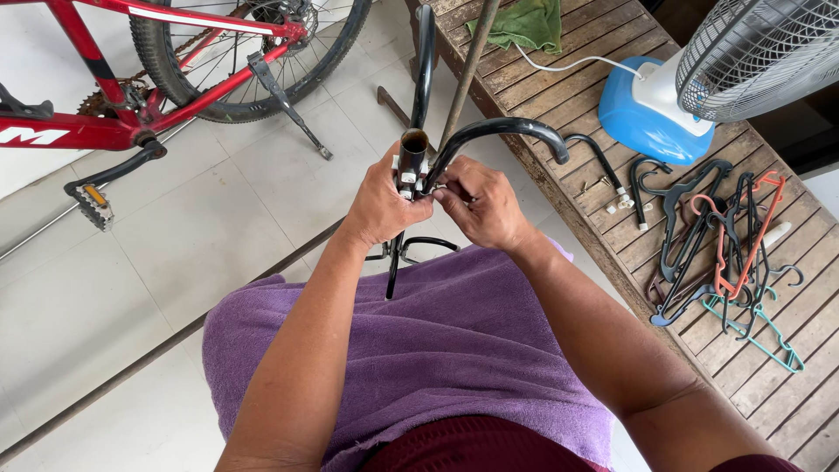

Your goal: The person assembles a bicycle handlebar by attaching two curved handlebar ends to a central stem and tightening the bolts. They then place white end caps onto the handlebar ends.

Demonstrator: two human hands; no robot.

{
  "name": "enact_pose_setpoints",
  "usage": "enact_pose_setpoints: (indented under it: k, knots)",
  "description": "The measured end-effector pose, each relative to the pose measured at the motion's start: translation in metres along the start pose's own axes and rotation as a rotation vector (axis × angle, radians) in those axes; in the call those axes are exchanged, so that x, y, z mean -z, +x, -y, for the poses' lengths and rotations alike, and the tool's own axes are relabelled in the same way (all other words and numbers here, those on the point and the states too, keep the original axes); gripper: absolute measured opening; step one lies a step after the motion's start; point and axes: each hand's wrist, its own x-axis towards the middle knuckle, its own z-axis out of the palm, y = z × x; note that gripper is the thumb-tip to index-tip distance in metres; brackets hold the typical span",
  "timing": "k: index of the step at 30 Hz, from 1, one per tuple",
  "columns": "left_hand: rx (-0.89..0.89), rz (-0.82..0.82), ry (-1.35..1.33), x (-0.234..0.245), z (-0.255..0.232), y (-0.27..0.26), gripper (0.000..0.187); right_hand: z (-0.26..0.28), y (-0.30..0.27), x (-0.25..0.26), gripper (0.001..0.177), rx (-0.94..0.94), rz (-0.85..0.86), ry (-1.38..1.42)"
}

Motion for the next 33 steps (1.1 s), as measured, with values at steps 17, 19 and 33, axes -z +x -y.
enact_pose_setpoints:
  k: [17, 19, 33]
  knots:
    - [0.02, -0.091, -0.057, -0.009, 0.017, -0.005, 0.041, -0.033, -0.004, 0.015, 0.043, -0.793, 0.361, 0.084]
    - [0.032, -0.108, -0.037, -0.01, 0.015, -0.004, 0.043, -0.028, -0.005, 0.017, 0.047, -0.834, 0.405, -0.088]
    - [-0.134, -0.488, 0.207, -0.034, -0.036, 0.001, 0.05, 0.017, -0.011, 0.033, 0.039, -0.791, 0.138, -0.081]
